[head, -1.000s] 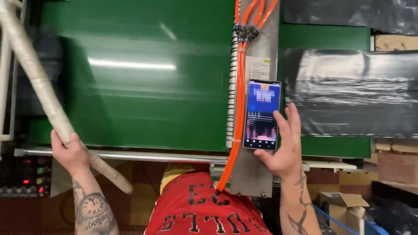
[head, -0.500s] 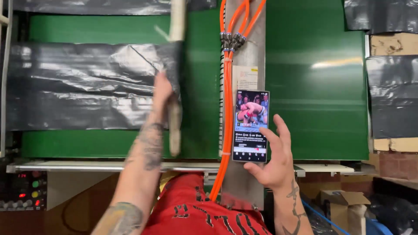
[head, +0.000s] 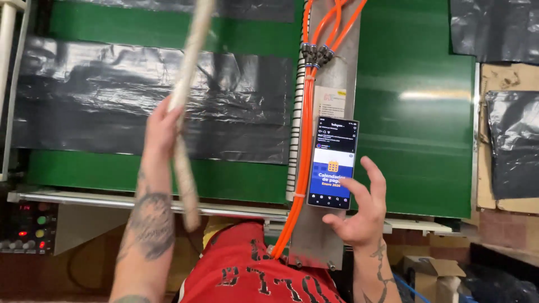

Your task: Using a long plastic tube to guide and separate plastic bags on a moving conveyor belt of a bag-making machine while distracted by a smartphone.

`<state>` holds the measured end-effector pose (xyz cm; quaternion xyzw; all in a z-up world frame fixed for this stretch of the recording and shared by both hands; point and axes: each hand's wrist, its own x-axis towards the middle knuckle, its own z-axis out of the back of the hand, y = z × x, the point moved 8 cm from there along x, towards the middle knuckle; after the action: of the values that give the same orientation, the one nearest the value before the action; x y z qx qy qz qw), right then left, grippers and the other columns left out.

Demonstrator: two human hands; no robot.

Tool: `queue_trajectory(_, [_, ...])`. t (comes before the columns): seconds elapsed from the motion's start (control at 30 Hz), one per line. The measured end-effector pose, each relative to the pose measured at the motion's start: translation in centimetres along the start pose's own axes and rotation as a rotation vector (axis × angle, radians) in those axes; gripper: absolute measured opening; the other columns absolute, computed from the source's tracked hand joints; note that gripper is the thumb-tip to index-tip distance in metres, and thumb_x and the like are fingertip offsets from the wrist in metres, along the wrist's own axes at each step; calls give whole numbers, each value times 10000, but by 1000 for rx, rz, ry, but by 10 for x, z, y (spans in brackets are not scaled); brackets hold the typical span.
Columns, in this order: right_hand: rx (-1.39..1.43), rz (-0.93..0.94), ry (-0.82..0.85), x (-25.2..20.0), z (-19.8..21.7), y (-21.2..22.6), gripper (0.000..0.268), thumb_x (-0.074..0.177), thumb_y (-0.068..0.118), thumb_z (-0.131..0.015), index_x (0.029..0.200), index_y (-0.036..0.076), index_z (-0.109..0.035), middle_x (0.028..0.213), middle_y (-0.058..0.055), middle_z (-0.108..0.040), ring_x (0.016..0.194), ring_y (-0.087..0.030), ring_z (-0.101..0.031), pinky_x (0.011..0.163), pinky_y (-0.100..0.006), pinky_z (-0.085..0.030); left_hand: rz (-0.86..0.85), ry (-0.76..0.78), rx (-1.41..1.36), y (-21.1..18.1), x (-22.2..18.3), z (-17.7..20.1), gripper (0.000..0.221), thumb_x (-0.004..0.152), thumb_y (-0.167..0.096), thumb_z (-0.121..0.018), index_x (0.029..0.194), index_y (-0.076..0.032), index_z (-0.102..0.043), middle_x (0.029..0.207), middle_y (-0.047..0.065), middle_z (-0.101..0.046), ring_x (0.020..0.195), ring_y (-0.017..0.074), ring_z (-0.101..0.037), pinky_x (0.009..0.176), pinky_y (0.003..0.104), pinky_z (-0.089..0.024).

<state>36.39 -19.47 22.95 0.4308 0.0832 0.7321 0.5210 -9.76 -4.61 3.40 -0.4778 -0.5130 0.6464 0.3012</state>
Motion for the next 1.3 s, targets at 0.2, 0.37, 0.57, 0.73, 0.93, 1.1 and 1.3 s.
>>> queue_trajectory(0.2, [22,-96,76,3,-3,0,1118,662,856,-645,1387,15,-510,1594,-317,-321,1460,-452,-394,1189,-508,-360,-287,-202,601,-5,-91,142,581,997,-204,-724,1510,-13,-527,1409,323,-548,1290,488,-510,1097,586,-393])
queue_trajectory(0.37, [46,-174,197,2,-9,5,966,796,774,-517,1463,77,-478,1655,-281,-238,1541,-479,-319,1217,-616,-353,-198,-416,748,11,-131,190,630,1011,-265,-579,1545,32,-426,1495,237,-522,1326,404,-508,1051,505,-409])
queue_trajectory(0.57, [59,-97,134,3,-7,11,915,819,724,-550,1434,51,-472,1594,-286,-325,1486,-497,-392,1219,-644,-376,-285,-473,712,7,-137,188,624,1014,-237,-582,1543,45,-410,1509,247,-507,1343,403,-505,1068,490,-417])
queue_trajectory(0.73, [27,-48,109,2,-5,14,792,832,695,-548,1241,19,-603,1515,-316,-416,1425,-485,-455,1169,-616,-420,-328,-508,661,10,-138,193,595,1020,-210,-585,1524,56,-416,1501,257,-505,1350,405,-499,1089,491,-411])
queue_trajectory(0.93, [50,107,10,5,3,28,609,866,616,-578,961,22,-676,1331,-267,-572,1275,-470,-577,1064,-599,-529,-430,-631,575,13,-143,209,540,1017,-165,-582,1477,87,-453,1431,269,-556,1297,404,-546,1060,485,-447])
queue_trajectory(1.1, [39,55,-43,-1,8,21,703,838,635,-610,1145,2,-619,1339,-299,-571,1278,-455,-593,1070,-573,-531,-604,-679,468,3,-124,230,455,968,-37,-631,1396,90,-545,1210,218,-634,1011,315,-613,894,420,-504])
queue_trajectory(1.3, [63,-55,14,-5,4,7,843,803,712,-582,1271,12,-549,1427,-287,-504,1341,-442,-539,1118,-566,-488,-652,-602,517,-56,-50,219,332,962,-100,-595,1263,35,-633,1047,114,-620,911,244,-561,826,387,-489])
